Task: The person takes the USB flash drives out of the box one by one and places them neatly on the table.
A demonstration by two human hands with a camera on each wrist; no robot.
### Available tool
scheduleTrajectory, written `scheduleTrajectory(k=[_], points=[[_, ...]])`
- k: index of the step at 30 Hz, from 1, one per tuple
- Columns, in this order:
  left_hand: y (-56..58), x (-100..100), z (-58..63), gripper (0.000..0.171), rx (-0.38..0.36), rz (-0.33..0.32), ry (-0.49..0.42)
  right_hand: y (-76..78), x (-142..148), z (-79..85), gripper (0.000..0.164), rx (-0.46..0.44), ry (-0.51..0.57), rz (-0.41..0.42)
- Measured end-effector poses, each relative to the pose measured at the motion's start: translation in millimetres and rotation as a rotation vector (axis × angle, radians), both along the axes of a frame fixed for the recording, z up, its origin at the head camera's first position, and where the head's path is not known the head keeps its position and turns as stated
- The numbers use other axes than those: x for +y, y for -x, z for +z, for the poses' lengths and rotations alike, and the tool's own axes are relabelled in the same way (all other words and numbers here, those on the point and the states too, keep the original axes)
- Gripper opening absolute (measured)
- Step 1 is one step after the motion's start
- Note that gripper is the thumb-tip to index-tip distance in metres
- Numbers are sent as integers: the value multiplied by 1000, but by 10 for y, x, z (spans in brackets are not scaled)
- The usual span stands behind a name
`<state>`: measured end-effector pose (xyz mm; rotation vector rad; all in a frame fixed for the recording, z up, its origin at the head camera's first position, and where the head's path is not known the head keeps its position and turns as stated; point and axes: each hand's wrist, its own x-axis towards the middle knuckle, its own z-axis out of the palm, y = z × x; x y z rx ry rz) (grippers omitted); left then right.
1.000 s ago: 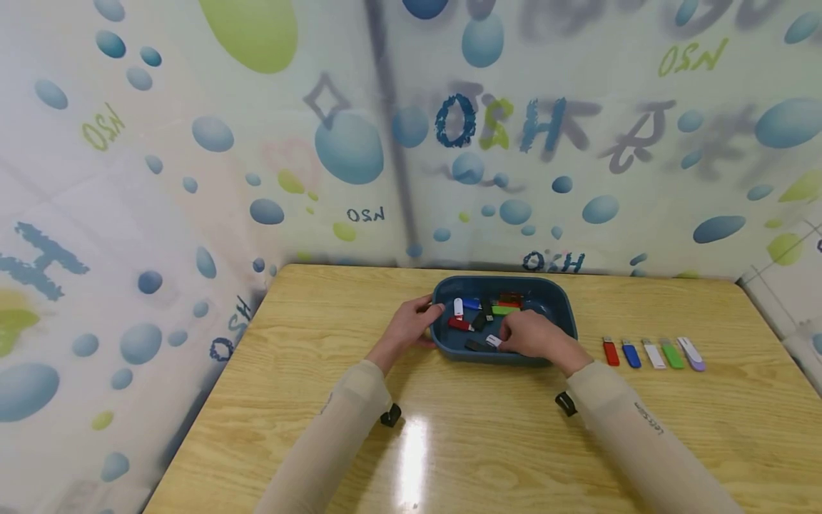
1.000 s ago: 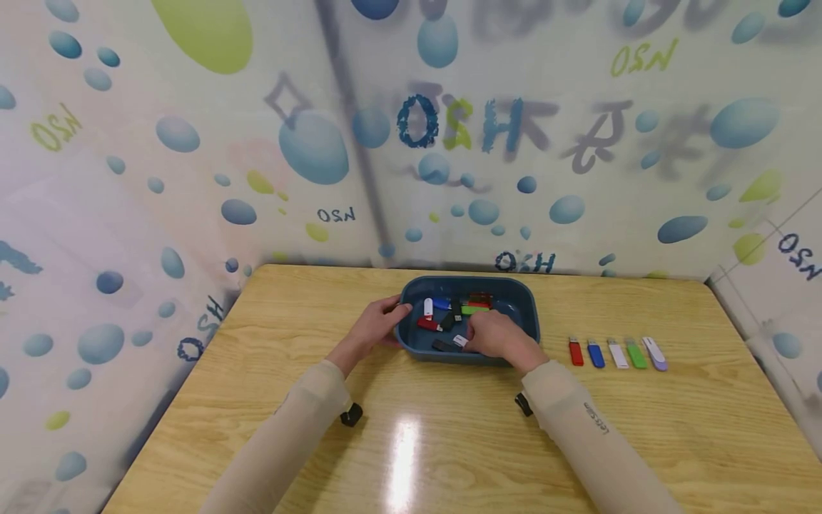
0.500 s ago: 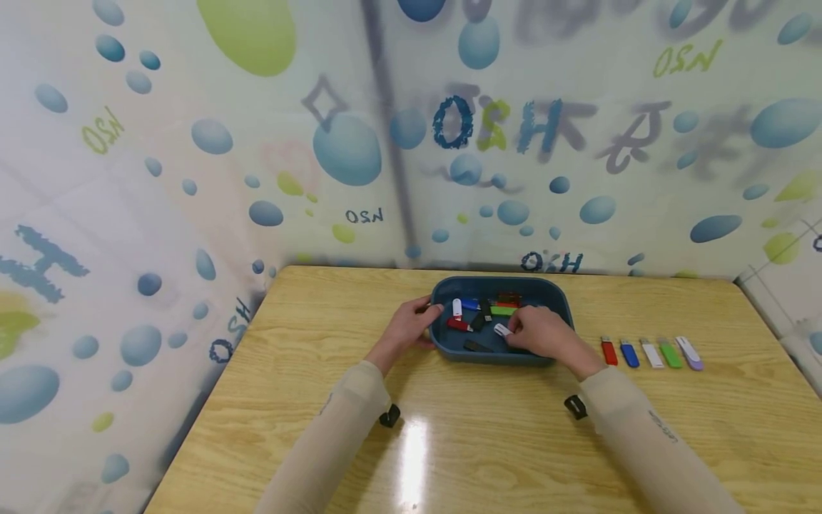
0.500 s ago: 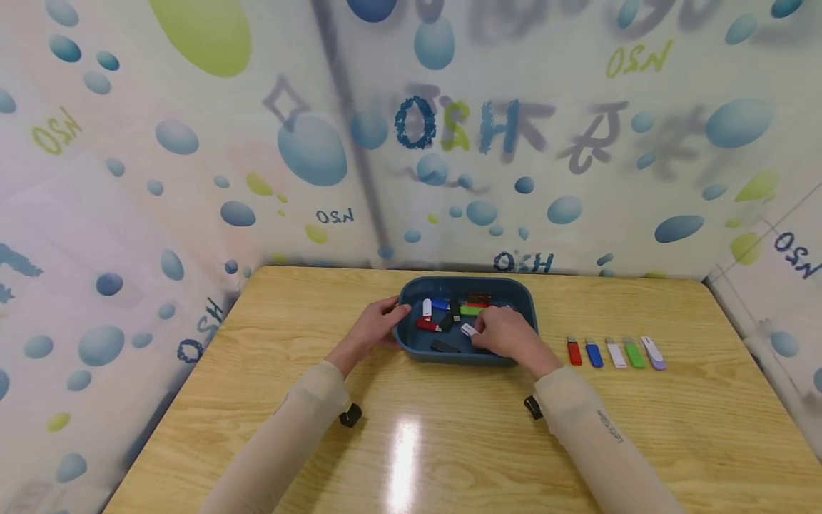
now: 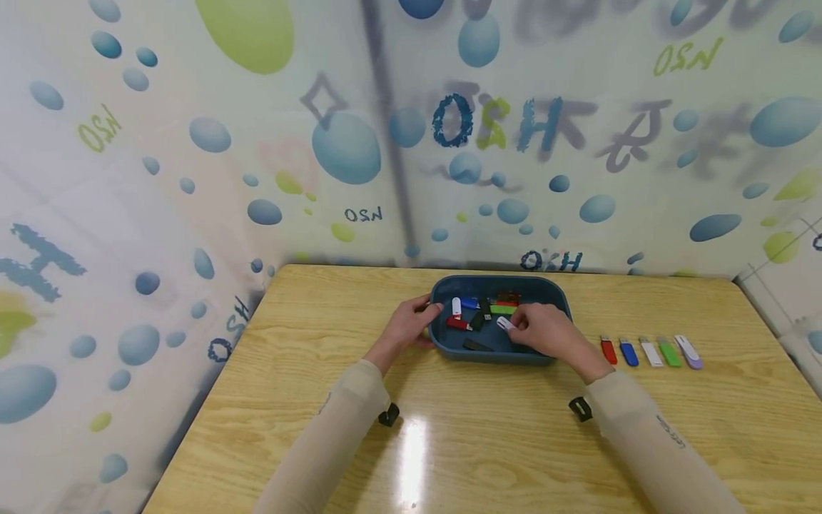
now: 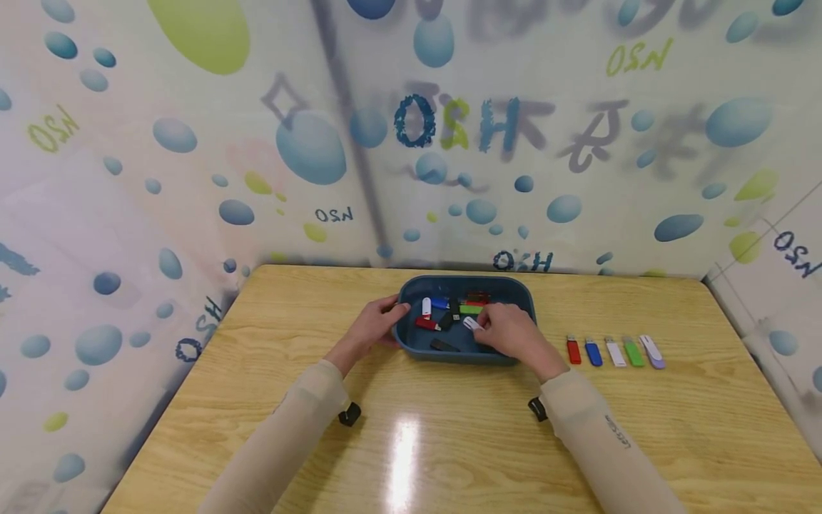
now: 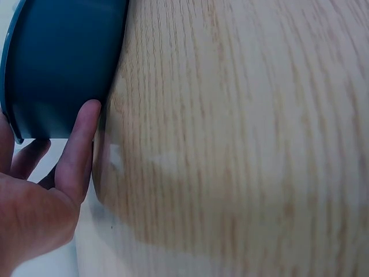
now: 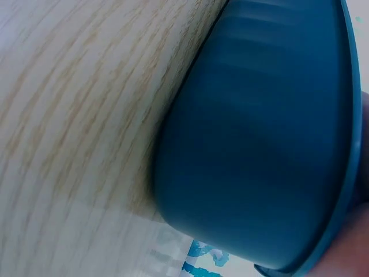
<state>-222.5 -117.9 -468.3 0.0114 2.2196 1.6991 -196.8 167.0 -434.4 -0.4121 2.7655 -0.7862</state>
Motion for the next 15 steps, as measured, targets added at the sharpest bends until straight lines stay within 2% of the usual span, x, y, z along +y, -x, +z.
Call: scheduleTrajectory(k=[15], points=[[3,0,7,57,-13,-3,-3,-27,31,4,21,52,35,-3]])
